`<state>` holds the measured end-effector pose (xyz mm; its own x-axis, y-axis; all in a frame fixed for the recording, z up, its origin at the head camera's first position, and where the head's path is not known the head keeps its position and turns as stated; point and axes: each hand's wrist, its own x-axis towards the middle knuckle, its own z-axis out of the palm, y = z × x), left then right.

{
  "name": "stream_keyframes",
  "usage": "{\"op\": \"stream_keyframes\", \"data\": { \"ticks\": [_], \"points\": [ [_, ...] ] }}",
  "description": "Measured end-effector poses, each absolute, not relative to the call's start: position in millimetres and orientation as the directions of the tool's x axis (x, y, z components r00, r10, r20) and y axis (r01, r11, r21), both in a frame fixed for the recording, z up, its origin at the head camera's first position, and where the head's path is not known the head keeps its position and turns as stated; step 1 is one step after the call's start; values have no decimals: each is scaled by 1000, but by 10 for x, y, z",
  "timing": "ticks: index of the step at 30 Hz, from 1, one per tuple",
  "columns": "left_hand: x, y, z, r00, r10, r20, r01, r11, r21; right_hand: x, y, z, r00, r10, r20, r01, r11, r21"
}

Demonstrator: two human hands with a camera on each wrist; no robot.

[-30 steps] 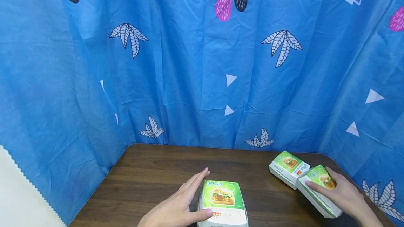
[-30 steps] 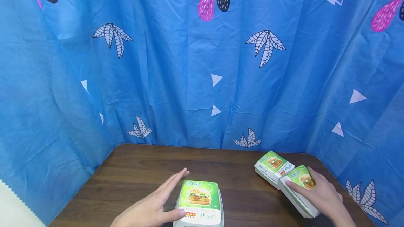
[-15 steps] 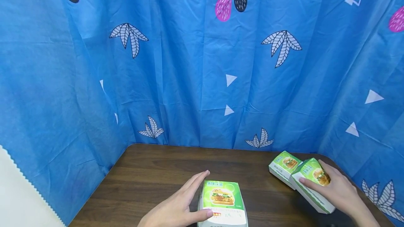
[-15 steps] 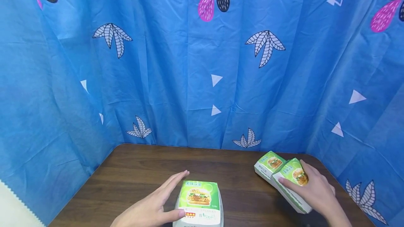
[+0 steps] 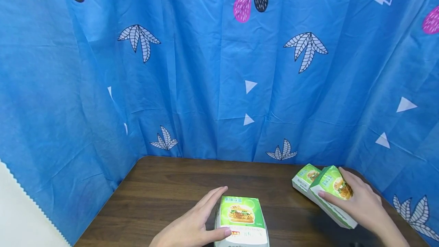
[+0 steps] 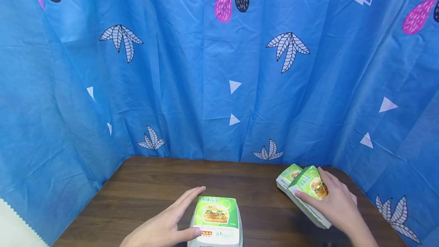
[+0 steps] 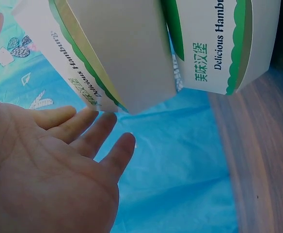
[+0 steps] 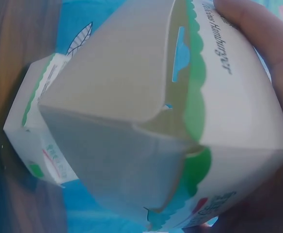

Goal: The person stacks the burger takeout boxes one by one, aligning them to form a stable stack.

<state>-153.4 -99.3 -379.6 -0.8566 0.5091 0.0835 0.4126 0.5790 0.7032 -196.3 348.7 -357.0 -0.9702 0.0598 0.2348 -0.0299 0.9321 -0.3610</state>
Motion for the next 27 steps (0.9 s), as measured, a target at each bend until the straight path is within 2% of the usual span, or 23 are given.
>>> {"op": "stream_keyframes", "data": {
  "ticks": [10,19,27],
  "points": [
    [-1535,-991,-3803,-857,511,68,401,577,712,-1878,3309,-3460,-964,32,265,-69,928,-365],
    [-1539,-977,-3792,-866,500,21,348,572,743,-1824,3153,-3431,-930,27,368,-123,917,-379],
    [-1546,-986,-3802,-860,506,70,404,590,699,-1788,3055,-3417,-919,2,395,-165,906,-389]
  ]
}}
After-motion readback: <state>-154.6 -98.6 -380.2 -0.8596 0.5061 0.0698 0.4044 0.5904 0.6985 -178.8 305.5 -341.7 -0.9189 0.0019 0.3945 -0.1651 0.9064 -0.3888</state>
